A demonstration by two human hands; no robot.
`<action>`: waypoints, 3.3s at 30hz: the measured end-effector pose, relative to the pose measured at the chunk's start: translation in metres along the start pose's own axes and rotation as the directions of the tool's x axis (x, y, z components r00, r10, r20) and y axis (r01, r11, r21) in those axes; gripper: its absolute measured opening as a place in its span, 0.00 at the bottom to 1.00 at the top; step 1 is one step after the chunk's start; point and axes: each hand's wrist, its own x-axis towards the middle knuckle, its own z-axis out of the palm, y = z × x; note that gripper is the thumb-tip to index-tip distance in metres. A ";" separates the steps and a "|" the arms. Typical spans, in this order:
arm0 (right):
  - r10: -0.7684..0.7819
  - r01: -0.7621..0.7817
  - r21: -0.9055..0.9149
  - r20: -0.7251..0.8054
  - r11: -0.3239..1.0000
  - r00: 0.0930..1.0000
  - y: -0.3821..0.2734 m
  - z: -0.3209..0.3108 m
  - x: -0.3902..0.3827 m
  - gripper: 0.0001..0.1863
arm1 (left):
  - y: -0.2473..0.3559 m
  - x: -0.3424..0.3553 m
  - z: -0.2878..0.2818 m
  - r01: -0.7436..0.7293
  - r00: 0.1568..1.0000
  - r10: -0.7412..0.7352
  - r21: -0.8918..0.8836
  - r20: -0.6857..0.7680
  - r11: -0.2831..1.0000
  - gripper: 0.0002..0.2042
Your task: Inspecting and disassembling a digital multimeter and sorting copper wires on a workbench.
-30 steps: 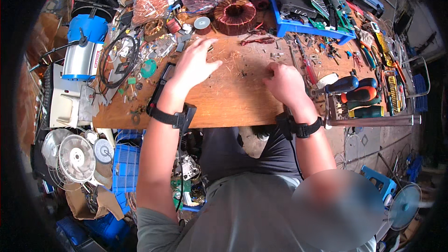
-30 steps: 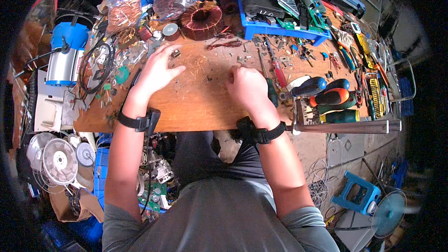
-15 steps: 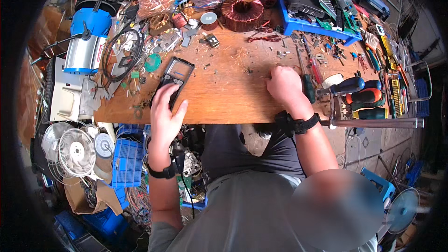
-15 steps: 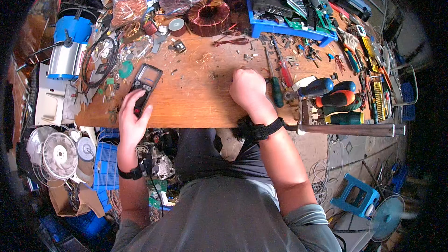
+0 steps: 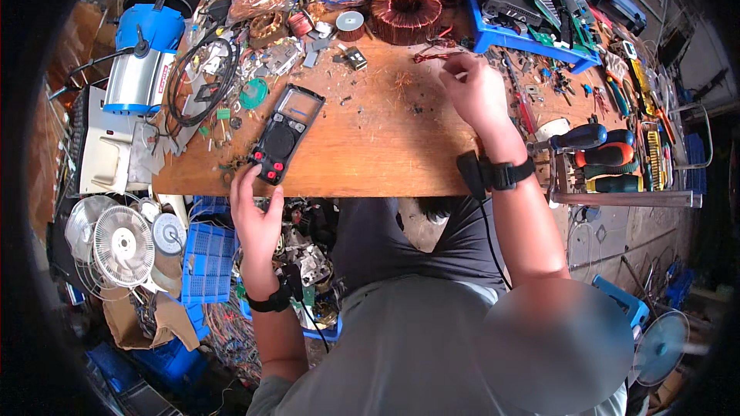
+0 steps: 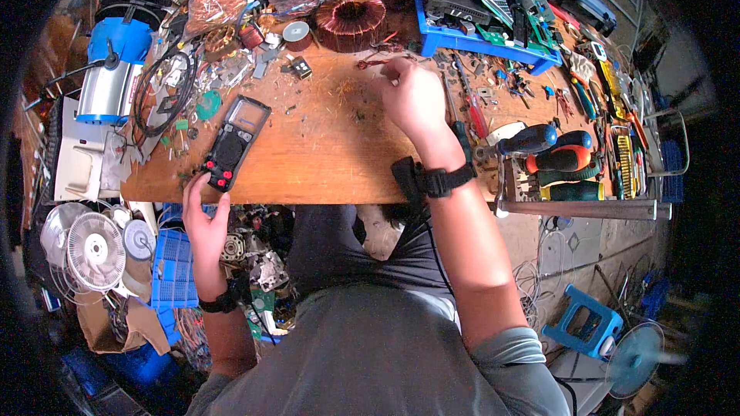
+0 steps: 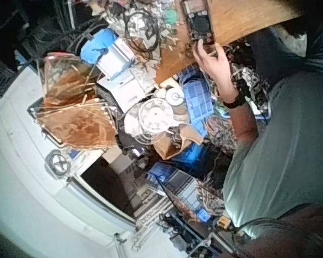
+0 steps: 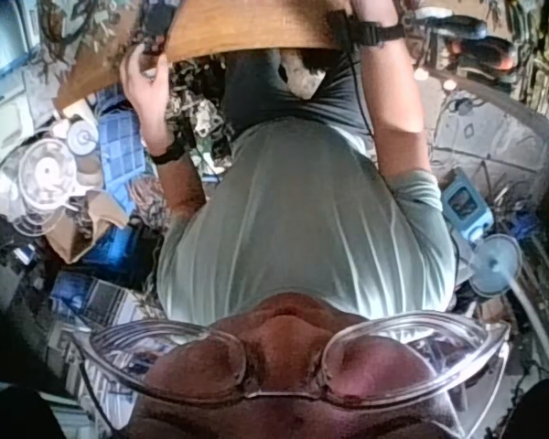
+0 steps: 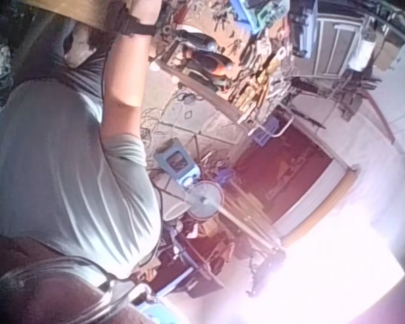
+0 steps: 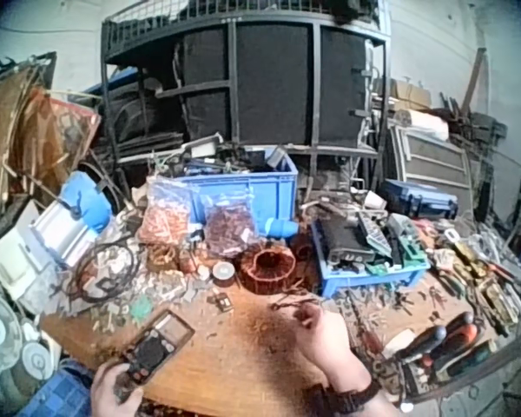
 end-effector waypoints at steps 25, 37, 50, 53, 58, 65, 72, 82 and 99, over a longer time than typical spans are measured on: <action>0.073 0.084 -0.394 0.367 0.915 0.927 -0.027 0.039 -0.038 0.07 | 0.009 -0.002 0.019 -0.071 0.997 0.071 -0.036 0.014 0.997 0.22; 0.086 0.005 -0.318 0.269 0.948 0.959 -0.015 0.045 -0.037 0.10 | 0.001 -0.005 0.024 -0.083 0.997 0.083 -0.011 0.004 0.996 0.21; 0.059 -0.027 -0.187 0.166 0.982 0.984 0.005 0.034 -0.031 0.08 | -0.004 -0.005 0.029 -0.061 0.998 0.061 0.011 -0.006 0.998 0.21; 0.033 -0.037 0.052 0.090 0.998 0.995 0.002 0.010 -0.021 0.10 | -0.004 -0.004 0.030 -0.072 0.997 0.072 0.002 -0.009 0.997 0.20; 0.122 -0.053 -0.244 0.279 0.968 0.953 -0.001 0.002 -0.010 0.16 | -0.006 -0.003 0.030 -0.079 0.997 0.079 -0.003 -0.008 0.997 0.20; -0.246 0.379 -0.306 0.393 0.874 0.886 -0.030 0.032 0.008 0.27 | -0.005 -0.002 0.031 -0.116 0.993 0.116 -0.014 -0.013 0.993 0.22; -0.178 0.396 -0.297 0.558 0.869 0.810 -0.025 0.042 0.036 0.14 | -0.005 -0.003 0.030 -0.110 0.994 0.110 -0.005 -0.026 0.994 0.22; -0.321 0.282 0.162 0.325 0.946 0.890 -0.045 -0.005 0.041 0.10 | 0.032 0.018 0.006 -0.174 0.971 0.138 -0.179 -0.196 0.968 0.19; -0.221 -0.285 0.709 0.530 0.645 0.819 -0.056 -0.021 0.003 0.05 | 0.114 0.083 0.083 0.095 0.977 0.103 -0.809 0.188 0.581 0.07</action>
